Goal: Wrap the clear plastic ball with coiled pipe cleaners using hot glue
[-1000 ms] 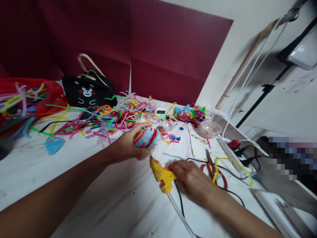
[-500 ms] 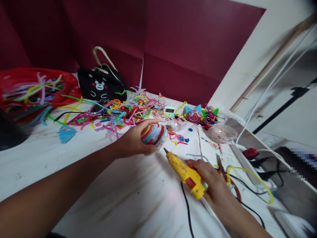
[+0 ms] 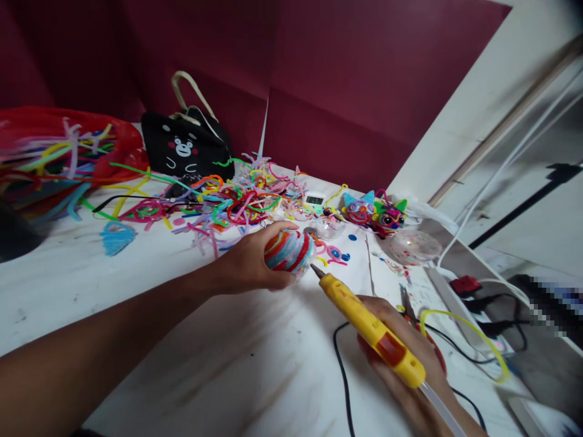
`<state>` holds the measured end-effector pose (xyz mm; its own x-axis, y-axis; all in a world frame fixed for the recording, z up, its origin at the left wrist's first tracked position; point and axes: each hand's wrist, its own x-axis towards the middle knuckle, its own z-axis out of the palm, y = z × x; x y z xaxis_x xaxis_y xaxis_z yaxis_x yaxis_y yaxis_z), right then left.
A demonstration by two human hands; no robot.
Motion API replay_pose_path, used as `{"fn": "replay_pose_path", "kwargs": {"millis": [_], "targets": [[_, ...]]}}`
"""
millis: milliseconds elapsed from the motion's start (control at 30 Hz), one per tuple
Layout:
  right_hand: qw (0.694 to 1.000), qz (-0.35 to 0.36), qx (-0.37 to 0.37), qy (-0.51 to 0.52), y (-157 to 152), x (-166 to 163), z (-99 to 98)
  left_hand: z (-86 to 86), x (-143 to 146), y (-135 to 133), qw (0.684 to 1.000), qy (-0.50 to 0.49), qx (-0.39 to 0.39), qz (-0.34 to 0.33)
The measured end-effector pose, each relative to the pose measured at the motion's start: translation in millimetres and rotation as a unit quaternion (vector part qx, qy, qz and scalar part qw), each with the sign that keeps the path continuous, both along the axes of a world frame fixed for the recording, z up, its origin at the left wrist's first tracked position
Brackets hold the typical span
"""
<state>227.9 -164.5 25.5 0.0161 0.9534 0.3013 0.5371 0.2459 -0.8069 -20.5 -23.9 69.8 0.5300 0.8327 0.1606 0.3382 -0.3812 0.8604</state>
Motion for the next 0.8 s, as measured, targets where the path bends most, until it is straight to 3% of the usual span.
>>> {"fn": "replay_pose_path", "kwargs": {"millis": [200, 567, 800], "targets": [[0.997, -0.022, 0.036, -0.066, 0, -5, -6.8, 1.3, 1, -3, 1.0, -0.01, -0.006, -0.004], [0.993, -0.045, 0.023, -0.104, -4, -11, 4.0, 2.4, 1, -6, 1.0, -0.007, 0.01, -0.006], [0.987, -0.057, 0.068, -0.135, -6, -15, 6.8, 3.7, 2, -9, 1.0, -0.011, 0.013, 0.003]]}}
